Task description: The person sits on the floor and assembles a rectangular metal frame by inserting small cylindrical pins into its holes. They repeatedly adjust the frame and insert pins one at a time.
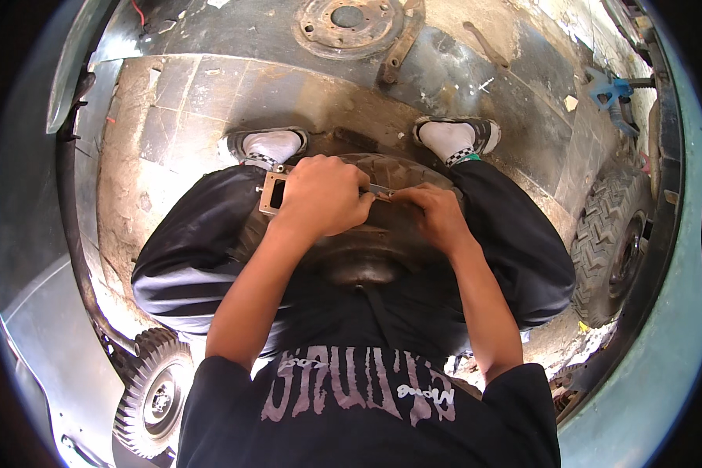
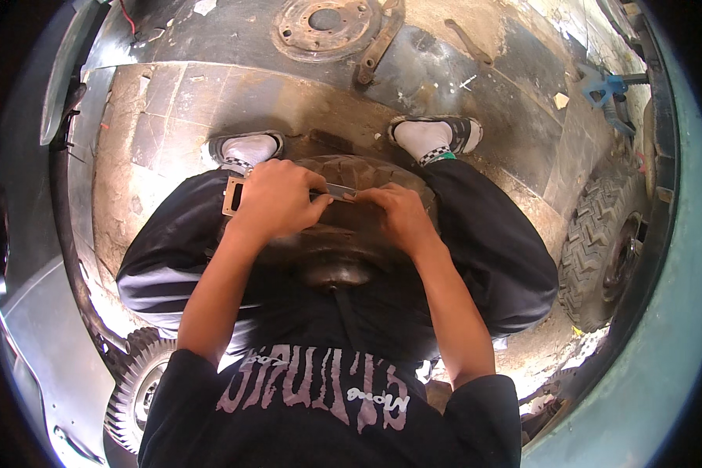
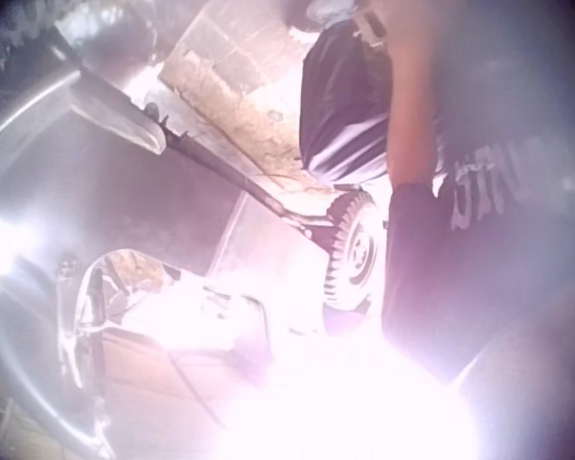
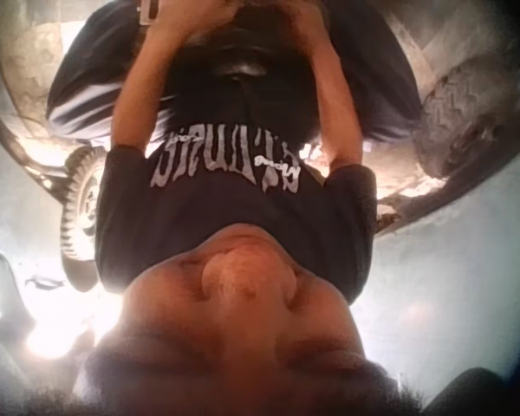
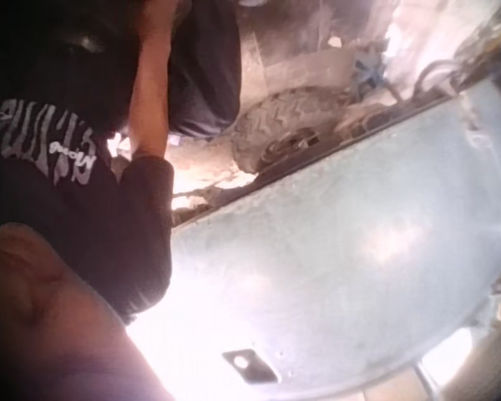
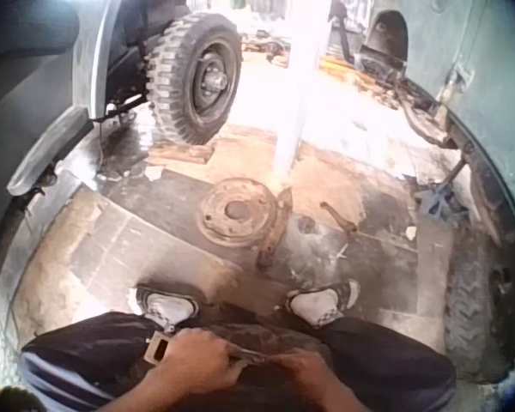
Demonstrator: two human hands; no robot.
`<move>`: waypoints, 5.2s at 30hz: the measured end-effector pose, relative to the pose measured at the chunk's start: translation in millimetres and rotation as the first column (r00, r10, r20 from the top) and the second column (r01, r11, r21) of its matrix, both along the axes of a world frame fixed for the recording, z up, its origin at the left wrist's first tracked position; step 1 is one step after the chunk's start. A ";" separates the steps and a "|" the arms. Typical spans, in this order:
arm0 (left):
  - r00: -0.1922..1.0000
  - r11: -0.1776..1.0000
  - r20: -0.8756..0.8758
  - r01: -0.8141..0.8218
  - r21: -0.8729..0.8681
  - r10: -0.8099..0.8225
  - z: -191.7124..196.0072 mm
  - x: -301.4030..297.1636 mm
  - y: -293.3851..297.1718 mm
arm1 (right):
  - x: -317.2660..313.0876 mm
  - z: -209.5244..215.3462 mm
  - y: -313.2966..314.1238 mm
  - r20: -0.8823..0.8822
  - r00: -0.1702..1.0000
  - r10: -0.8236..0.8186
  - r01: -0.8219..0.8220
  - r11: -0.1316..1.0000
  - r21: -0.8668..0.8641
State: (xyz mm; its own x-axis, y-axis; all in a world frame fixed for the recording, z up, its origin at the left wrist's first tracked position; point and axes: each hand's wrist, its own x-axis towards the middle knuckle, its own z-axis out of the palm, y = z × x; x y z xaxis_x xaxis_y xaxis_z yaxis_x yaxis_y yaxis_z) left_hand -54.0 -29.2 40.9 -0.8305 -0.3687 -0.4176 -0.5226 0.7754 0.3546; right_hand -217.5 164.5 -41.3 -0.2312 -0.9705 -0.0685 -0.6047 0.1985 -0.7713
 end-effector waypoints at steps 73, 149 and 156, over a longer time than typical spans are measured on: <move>0.405 0.226 -0.090 -0.303 0.926 0.910 -42.2 79.6 27.2 | 139.7 -38.3 10.1 -0.036 0.975 -0.219 0.212 0.967 -0.141; 0.074 0.016 0.004 -0.263 0.965 0.997 -43.0 73.8 57.1 | 127.4 -25.4 -13.8 0.046 0.882 -0.468 0.470 0.874 -0.121; 0.080 0.055 -0.032 -0.311 0.949 0.996 -49.5 75.9 54.7 | 132.7 -18.0 15.5 0.027 0.902 -0.431 0.430 0.902 0.046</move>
State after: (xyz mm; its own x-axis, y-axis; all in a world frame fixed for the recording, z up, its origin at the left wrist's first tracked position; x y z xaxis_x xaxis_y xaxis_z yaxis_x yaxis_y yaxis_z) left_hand 21.9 25.5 -8.6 -0.3470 -0.8202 -0.4549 0.0530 -0.5014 0.8636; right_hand -84.8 180.0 -59.3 -0.6224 -0.7736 -0.1195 -0.4260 0.4628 -0.7774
